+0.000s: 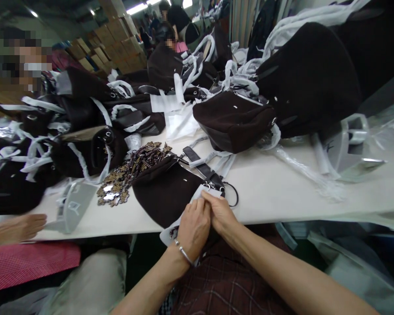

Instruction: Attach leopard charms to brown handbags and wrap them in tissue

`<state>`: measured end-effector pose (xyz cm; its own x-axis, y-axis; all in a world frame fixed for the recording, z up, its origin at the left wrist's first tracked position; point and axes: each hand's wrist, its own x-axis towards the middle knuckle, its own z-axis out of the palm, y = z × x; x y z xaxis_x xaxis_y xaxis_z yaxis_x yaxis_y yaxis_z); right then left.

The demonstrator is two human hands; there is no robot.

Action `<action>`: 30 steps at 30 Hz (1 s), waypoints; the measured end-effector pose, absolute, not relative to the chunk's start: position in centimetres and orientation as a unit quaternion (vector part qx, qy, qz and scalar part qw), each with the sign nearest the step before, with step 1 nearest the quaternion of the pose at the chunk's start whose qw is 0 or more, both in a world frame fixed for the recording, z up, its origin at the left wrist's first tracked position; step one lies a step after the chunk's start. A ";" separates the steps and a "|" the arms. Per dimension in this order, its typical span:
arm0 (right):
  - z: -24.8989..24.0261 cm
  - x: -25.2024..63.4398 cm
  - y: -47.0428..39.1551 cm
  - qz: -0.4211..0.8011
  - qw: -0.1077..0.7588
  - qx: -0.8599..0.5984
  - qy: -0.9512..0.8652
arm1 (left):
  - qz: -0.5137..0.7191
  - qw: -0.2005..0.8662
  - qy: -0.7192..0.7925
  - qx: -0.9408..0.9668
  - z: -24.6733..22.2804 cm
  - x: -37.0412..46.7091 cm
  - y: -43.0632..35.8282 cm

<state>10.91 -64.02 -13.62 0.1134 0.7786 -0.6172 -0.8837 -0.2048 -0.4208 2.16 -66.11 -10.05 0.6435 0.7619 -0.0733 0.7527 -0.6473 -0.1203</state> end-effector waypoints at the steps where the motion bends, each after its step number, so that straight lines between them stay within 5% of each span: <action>1: -13.9 10.8 -63.8 0.652 0.623 -0.427 0.068 | 0.057 0.027 -0.415 -0.907 -9.9 2.0 -66.6; 5: -14.8 10.7 -63.2 0.637 0.616 -0.454 0.091 | 0.011 -0.042 -0.403 -0.914 -7.8 -0.1 -68.2; 15: -13.9 10.7 -62.6 0.639 0.616 -0.443 0.124 | -0.145 0.022 -0.470 -0.870 -8.2 -10.0 -70.7; 19: -14.1 10.4 -62.8 0.622 0.621 -0.466 0.106 | -0.061 -0.167 -0.408 -0.896 -6.0 -10.8 -70.5; 23: -14.3 10.4 -62.9 0.630 0.616 -0.466 0.082 | -0.170 -0.256 -0.526 -0.793 -2.9 -8.3 -66.0; 30: -14.2 11.1 -62.8 0.624 0.632 -0.460 0.026 | -0.123 -0.509 -0.484 -0.701 -9.4 -1.6 -58.4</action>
<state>11.12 -62.84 -14.17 0.2211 0.7635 -0.6068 -0.8117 -0.2009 -0.5485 -1.60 -58.39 -9.39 0.5009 0.8041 -0.3202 0.5539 -0.0136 0.8324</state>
